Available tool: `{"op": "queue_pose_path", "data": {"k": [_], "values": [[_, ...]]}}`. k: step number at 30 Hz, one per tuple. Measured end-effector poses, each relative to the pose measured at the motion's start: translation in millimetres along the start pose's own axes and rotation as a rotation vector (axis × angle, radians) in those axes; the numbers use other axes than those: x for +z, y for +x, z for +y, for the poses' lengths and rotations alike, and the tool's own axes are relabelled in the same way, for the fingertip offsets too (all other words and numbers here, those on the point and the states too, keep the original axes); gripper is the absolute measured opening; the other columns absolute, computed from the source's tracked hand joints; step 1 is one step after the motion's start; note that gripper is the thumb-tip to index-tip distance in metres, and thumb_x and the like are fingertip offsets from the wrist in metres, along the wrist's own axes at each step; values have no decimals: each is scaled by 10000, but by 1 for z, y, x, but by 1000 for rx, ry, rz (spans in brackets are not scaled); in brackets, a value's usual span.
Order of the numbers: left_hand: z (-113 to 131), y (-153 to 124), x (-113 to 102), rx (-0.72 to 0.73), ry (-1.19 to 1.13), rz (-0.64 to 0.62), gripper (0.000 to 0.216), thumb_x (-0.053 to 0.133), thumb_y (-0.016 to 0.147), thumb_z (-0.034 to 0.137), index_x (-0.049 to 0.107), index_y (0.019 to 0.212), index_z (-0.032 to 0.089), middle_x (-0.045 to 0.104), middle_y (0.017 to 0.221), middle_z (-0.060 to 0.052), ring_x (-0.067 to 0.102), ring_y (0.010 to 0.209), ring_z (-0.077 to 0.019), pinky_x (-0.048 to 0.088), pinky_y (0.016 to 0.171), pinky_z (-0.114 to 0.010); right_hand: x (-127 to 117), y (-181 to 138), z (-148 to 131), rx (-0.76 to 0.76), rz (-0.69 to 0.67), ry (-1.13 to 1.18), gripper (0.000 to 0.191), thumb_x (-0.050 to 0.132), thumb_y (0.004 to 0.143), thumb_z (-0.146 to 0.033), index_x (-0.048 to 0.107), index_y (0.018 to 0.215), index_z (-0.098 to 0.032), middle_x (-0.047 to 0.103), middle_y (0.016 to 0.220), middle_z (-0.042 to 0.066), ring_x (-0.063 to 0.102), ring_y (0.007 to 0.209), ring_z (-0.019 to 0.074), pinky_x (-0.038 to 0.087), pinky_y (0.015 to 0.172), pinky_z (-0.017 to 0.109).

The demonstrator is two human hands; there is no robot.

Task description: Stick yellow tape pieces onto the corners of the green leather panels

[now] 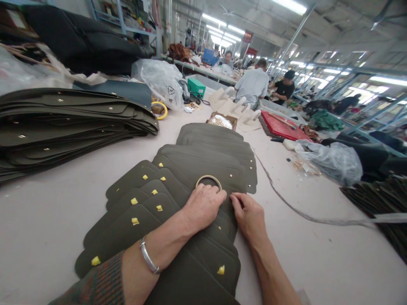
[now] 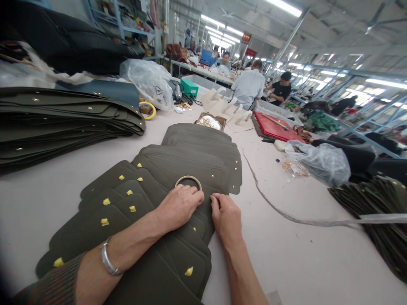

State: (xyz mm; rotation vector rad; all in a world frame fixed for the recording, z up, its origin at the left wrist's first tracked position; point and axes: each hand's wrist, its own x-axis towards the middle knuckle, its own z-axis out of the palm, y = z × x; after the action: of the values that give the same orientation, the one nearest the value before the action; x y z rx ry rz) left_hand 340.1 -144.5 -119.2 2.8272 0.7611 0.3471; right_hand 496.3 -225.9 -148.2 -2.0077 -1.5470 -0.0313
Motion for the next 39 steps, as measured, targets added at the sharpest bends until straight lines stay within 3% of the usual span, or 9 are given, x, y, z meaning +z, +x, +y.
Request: {"op": "queue_pose_path", "data": {"k": [5,10,12,16,23,29,35,37,39], "values": [[-3,-1,-5,6,-75,61,150,405,939,179,553,913,188,604,881,-45,570,858,-199,470,787,-331,-7,0,-6,208,-49,105,204,544,853,-312,711,819,-198,734,813,44,669,731,194,471,688,301],[-14,1,-6,-57,-138,124,140,411,948,180,549,928,191,608,889,-28,592,862,-182,483,774,-297,-21,-4,-5,206,-314,223,171,582,827,-309,719,766,-225,730,765,8,662,709,175,458,659,275],[-17,2,-5,-58,-152,143,127,423,947,186,549,932,198,616,880,-17,604,848,-175,488,752,-281,-24,-4,-3,165,-381,226,169,580,835,-302,716,765,-231,725,762,1,656,703,168,451,650,270],[-19,1,-1,17,-229,210,123,442,949,192,549,1006,215,655,919,-2,637,885,-156,504,779,-258,-23,-3,1,52,-366,194,168,567,861,-303,686,774,-223,705,745,-3,635,678,161,446,653,274],[-17,0,0,55,-273,439,165,437,960,216,534,1093,201,694,991,-14,670,913,-154,537,830,-282,-24,0,3,-29,-55,291,203,474,928,-282,650,998,-210,701,966,40,639,886,169,479,804,285],[-13,-2,-5,59,-311,582,171,433,954,208,533,1088,172,693,983,-42,671,906,-174,557,804,-309,-15,14,-21,-170,-194,62,286,350,959,-247,585,1108,-180,666,1031,95,611,973,212,463,864,339],[-10,-5,-15,67,-325,634,197,380,959,206,548,1051,160,693,892,-47,665,827,-162,560,778,-296,-3,30,-40,-195,-430,-224,304,320,943,-257,601,868,-170,677,742,81,634,664,215,424,576,289],[-10,-5,-17,67,-319,655,201,375,953,197,555,1035,159,693,879,-50,662,809,-165,560,760,-295,1,35,-41,-288,-481,-200,295,333,915,-225,597,789,-186,672,693,66,627,622,195,416,544,269],[-10,-5,-19,71,-308,674,207,375,947,191,555,1041,155,693,890,-58,658,809,-172,559,756,-302,6,36,-39,-439,-415,-209,268,357,868,-195,601,757,-197,676,708,80,631,678,208,447,587,279]]}}
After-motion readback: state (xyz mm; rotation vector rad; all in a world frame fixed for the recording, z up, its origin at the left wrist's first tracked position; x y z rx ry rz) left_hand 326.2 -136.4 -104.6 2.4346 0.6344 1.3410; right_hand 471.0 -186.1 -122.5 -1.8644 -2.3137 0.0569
